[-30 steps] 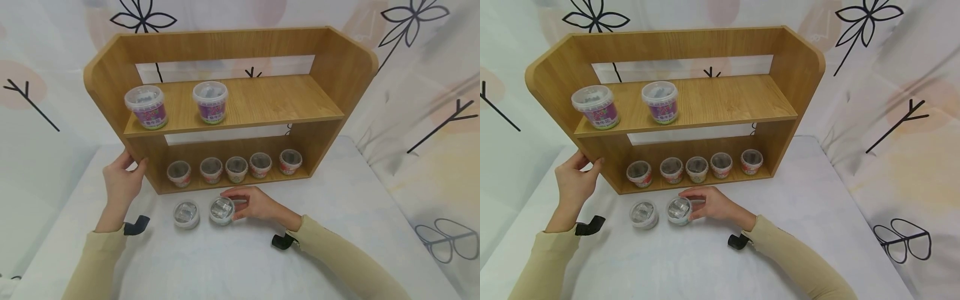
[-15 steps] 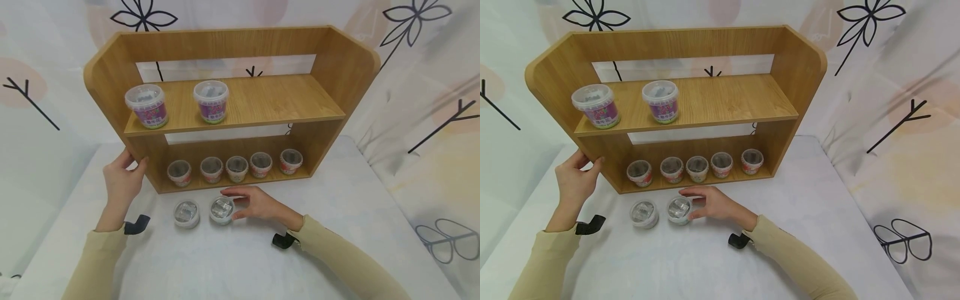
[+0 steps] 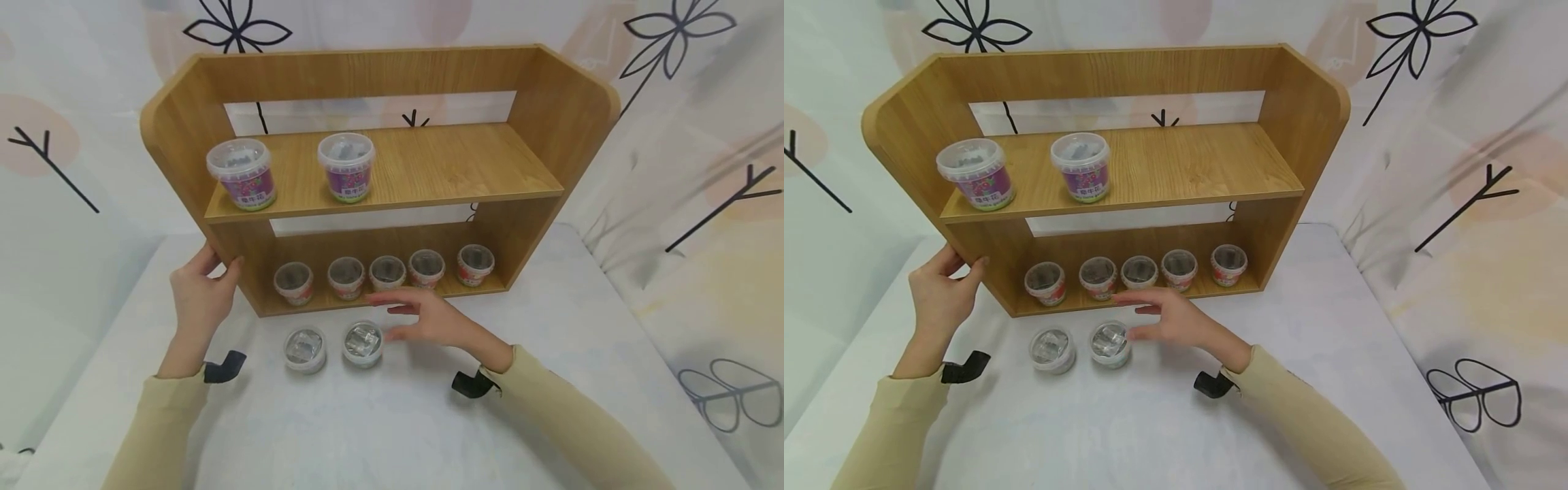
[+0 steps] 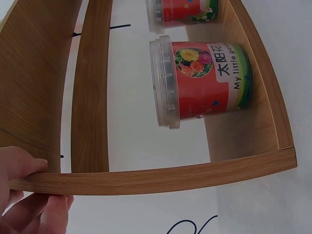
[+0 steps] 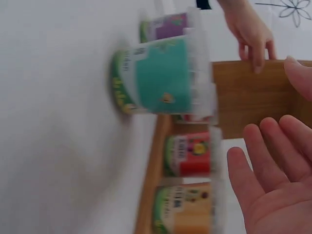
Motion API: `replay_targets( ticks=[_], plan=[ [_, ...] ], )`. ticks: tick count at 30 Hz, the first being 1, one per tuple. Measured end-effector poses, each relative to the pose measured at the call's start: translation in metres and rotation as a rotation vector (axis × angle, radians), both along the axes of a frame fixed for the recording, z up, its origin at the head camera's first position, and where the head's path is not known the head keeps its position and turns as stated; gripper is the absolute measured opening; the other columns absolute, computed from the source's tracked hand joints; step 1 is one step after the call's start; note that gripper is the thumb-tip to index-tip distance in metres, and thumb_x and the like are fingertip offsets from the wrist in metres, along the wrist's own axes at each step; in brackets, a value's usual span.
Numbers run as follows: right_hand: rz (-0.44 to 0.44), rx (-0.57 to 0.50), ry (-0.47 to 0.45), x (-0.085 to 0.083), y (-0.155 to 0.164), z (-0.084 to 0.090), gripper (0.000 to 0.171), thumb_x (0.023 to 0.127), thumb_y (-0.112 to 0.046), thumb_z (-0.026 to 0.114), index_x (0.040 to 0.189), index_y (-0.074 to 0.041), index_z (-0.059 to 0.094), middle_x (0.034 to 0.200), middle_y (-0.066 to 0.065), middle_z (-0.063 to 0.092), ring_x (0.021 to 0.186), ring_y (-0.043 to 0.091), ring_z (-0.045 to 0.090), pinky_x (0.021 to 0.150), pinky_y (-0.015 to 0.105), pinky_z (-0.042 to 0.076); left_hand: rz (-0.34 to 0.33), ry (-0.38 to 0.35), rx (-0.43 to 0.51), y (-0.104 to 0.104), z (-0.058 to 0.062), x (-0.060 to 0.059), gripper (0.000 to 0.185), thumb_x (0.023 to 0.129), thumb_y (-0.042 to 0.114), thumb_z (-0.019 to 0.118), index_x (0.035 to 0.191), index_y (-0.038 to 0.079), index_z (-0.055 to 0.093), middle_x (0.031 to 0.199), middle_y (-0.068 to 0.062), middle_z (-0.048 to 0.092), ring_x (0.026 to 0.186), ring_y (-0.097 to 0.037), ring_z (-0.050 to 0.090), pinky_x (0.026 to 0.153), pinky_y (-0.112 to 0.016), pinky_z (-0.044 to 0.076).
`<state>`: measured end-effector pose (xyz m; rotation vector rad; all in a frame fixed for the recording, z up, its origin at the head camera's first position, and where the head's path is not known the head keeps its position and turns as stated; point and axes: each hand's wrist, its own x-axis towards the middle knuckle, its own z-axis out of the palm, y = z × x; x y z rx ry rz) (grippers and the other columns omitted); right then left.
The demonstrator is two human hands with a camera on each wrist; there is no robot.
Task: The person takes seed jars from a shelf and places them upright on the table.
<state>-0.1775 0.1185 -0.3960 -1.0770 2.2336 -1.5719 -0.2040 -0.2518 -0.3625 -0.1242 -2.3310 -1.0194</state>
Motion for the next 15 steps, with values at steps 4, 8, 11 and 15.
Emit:
replay_targets(
  ticks=[4,8,11,15],
  plan=[
    [-0.018,-0.046,0.043,0.001,0.005,0.020,0.059,0.083,-0.002,0.079,0.138,-0.006,0.058,0.138,0.010,0.060,0.127,0.022,0.055,0.104,0.045,0.046,0.005,-0.005,-0.001,0.000,0.001,0.001,0.042,0.095,0.018,0.066,0.137,0.013,0.062,0.127,-0.009,0.067,0.117,-0.028,0.064,0.078,-0.042,0.055],
    [-0.037,-0.104,0.064,0.003,0.011,0.040,0.055,0.085,-0.002,0.078,0.137,-0.003,0.059,0.137,0.009,0.060,0.128,0.020,0.055,0.104,0.044,0.046,0.009,-0.013,0.000,0.001,0.002,0.002,0.043,0.096,0.019,0.065,0.138,0.014,0.061,0.127,-0.009,0.067,0.118,-0.028,0.063,0.079,-0.043,0.055],
    [-0.040,-0.147,0.086,0.003,0.015,0.053,0.053,0.086,0.000,0.075,0.136,0.002,0.057,0.138,0.014,0.059,0.128,0.024,0.055,0.103,0.047,0.045,0.008,-0.018,0.005,0.001,0.003,0.002,0.043,0.096,0.019,0.065,0.138,0.015,0.061,0.127,-0.009,0.067,0.118,-0.028,0.063,0.079,-0.044,0.055],
    [-0.057,-0.170,0.116,0.002,0.021,0.070,0.053,0.088,-0.001,0.074,0.138,0.002,0.055,0.140,0.015,0.057,0.128,0.025,0.054,0.105,0.047,0.044,0.007,-0.024,0.012,0.001,0.003,0.002,0.043,0.096,0.021,0.065,0.138,0.016,0.061,0.128,-0.008,0.067,0.118,-0.028,0.063,0.079,-0.045,0.055]
  ],
)
